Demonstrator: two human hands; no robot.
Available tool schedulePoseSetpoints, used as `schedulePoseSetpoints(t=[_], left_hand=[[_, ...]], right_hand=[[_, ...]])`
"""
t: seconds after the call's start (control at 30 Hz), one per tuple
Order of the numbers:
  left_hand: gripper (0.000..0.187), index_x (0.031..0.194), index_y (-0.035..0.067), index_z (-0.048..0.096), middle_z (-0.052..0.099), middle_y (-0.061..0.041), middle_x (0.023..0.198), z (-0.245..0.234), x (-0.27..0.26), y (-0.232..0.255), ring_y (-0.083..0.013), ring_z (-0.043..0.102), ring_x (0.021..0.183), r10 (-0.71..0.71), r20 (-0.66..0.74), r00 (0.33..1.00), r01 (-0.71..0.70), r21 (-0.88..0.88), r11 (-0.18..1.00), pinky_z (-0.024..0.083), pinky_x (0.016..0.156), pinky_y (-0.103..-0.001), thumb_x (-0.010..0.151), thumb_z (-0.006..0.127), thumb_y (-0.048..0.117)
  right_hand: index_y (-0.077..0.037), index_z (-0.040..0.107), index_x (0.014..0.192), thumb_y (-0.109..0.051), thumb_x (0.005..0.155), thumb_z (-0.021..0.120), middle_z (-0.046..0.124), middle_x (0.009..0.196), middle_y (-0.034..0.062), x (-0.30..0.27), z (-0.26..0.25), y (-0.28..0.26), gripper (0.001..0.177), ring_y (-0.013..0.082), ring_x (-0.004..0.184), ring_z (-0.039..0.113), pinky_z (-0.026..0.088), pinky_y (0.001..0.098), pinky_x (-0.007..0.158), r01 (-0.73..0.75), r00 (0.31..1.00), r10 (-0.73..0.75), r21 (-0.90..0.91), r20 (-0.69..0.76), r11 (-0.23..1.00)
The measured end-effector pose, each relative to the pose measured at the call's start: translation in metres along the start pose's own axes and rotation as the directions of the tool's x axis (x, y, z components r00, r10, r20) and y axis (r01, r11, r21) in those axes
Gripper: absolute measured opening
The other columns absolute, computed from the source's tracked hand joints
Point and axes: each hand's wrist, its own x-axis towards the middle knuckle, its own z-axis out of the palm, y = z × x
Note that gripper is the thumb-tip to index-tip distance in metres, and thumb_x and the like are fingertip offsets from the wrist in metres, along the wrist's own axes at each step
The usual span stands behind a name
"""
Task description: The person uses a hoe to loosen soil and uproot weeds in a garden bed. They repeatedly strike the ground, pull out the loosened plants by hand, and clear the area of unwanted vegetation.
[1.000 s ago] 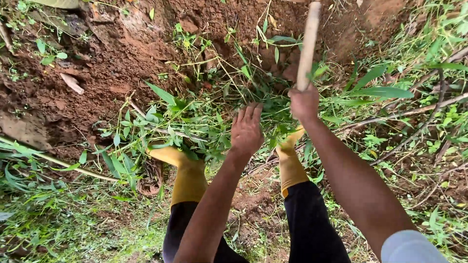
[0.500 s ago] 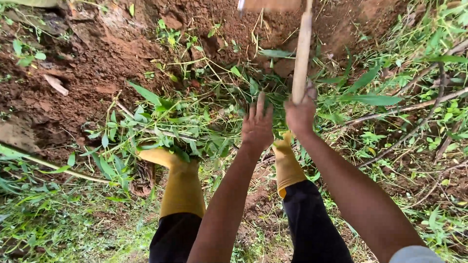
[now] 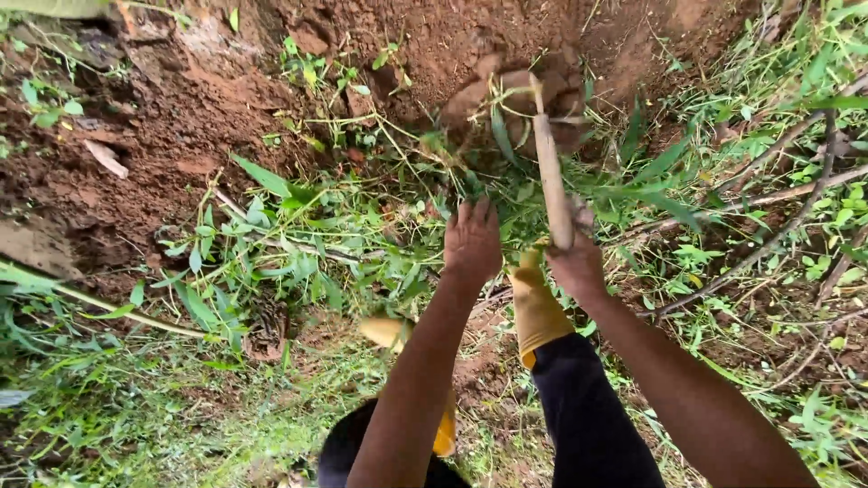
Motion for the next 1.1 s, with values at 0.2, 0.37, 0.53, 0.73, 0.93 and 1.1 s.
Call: schedulePoseSetpoints(t=[0.2, 0.37, 0.53, 0.73, 0.93, 1.1], left_hand=[[0.059, 0.150, 0.010, 0.043, 0.040, -0.009, 0.154, -0.002, -0.018, 0.018, -0.0262, 0.035, 0.140, -0.023, -0.047, 0.999, 0.029, 0.127, 0.991, 0.031, 0.118, -0.047, 0.092, 0.053, 0.009], [0.057, 0.147, 0.010, 0.047, 0.047, -0.008, 0.148, 0.018, -0.032, 0.018, -0.0258, 0.038, 0.140, 0.006, -0.240, 0.971, 0.010, 0.063, 0.998, 0.028, 0.120, -0.048, 0.091, 0.053, 0.005], [0.058, 0.147, 0.011, 0.047, 0.049, -0.007, 0.148, 0.040, -0.039, 0.005, -0.0245, 0.038, 0.141, 0.023, -0.300, 0.954, -0.013, 0.036, 0.999, 0.028, 0.122, -0.048, 0.090, 0.054, 0.004], [0.050, 0.144, 0.008, 0.049, 0.048, -0.012, 0.149, 0.092, -0.068, -0.007, -0.0276, 0.042, 0.140, 0.114, -0.185, 0.976, -0.093, 0.119, 0.989, 0.034, 0.117, -0.046, 0.094, 0.053, 0.012], [0.051, 0.145, 0.007, 0.047, 0.048, -0.012, 0.149, 0.094, -0.066, 0.001, -0.0279, 0.042, 0.139, 0.120, -0.139, 0.983, -0.111, 0.074, 0.991, 0.035, 0.116, -0.044, 0.095, 0.048, 0.011], [0.043, 0.139, 0.010, 0.053, 0.054, -0.009, 0.137, 0.069, -0.042, 0.009, -0.0230, 0.051, 0.126, 0.097, -0.153, 0.984, -0.084, 0.085, 0.993, 0.044, 0.106, -0.038, 0.097, 0.047, 0.010]], right_hand=[[0.003, 0.057, 0.120, -0.010, 0.098, 0.060, 0.064, 0.083, 0.0174, 0.067, 0.020, -0.070, 0.026, 0.0191, 0.050, 0.062, 0.051, 0.0315, 0.039, 0.055, 0.994, -0.031, 0.231, -0.103, 0.971], [0.011, 0.059, 0.115, -0.006, 0.094, 0.056, 0.063, 0.071, 0.0194, 0.051, 0.041, -0.015, 0.027, 0.0224, 0.042, 0.060, 0.048, 0.0333, 0.033, 0.146, 0.989, -0.144, 0.075, -0.029, 0.986], [0.011, 0.048, 0.136, -0.009, 0.093, 0.059, 0.062, 0.077, 0.0275, -0.058, 0.075, 0.043, 0.048, 0.0296, 0.048, 0.062, 0.056, 0.0404, 0.041, -0.037, 0.998, 0.026, 0.227, 0.051, 0.973], [-0.007, 0.072, 0.112, -0.031, 0.076, 0.073, 0.072, 0.085, 0.0227, -0.117, 0.135, 0.161, 0.044, 0.0403, 0.082, 0.074, 0.055, 0.0552, 0.067, -0.309, 0.948, 0.311, 0.034, -0.075, 0.950], [0.008, 0.063, 0.100, -0.027, 0.079, 0.076, 0.066, 0.075, 0.0286, -0.101, 0.046, 0.012, 0.042, 0.0363, 0.060, 0.064, 0.046, 0.0518, 0.051, -0.064, 0.975, 0.134, 0.355, -0.176, 0.933], [-0.008, 0.054, 0.119, -0.020, 0.097, 0.062, 0.061, 0.067, 0.0016, 0.043, 0.010, -0.030, 0.027, 0.0131, 0.040, 0.055, 0.044, 0.0310, 0.030, -0.031, 0.948, 0.240, 0.686, -0.211, 0.727]])
